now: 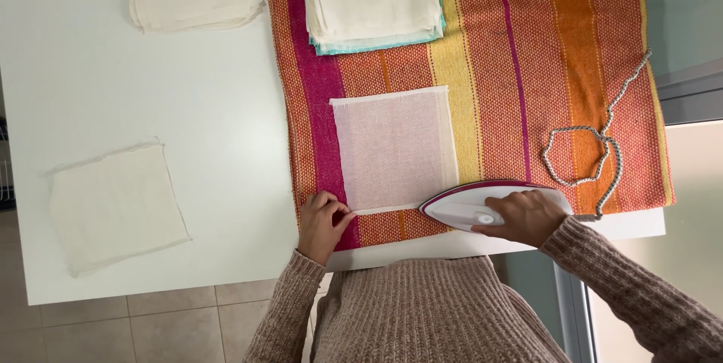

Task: Ironing small square pieces of white fabric on a table.

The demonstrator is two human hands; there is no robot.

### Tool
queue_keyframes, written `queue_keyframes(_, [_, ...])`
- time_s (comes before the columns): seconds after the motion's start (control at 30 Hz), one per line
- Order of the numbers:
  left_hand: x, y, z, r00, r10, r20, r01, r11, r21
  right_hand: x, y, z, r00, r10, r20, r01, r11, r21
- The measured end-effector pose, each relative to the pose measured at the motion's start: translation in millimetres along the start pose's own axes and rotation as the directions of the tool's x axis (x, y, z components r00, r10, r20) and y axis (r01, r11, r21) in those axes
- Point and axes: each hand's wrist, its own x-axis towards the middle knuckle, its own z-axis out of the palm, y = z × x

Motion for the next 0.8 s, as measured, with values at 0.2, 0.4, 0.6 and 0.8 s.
queue_keyframes(0.2, [2, 0, 3, 1.0, -0.024, 0.01, 0.023, 0.999, 0.024, 6, -22, -6, 1.0, -0.005, 0.003, 0.006, 1.0, -0.008])
queue_keyframes(0.4, [2, -10, 10, 0.999, -0.028, 0.035, 0.027, 0.999, 0.028, 16, -40, -7, 0.999, -0.044, -0.012, 0.044, 0.999, -0.027])
queue_keyframes(0.6, [2, -5, 6, 0.999, -0.035, 0.041, 0.032, 0.998, 0.054, 28, -68, -11, 0.995, -0.082, -0.057, 0.082, 0.997, -0.003])
queue_keyframes(0.8, [3, -13, 13, 0.995, -0.051, 0.09, 0.042, 0.995, 0.093, 45, -95, 0, 0.977, -0.149, -0.155, 0.143, 0.988, -0.05])
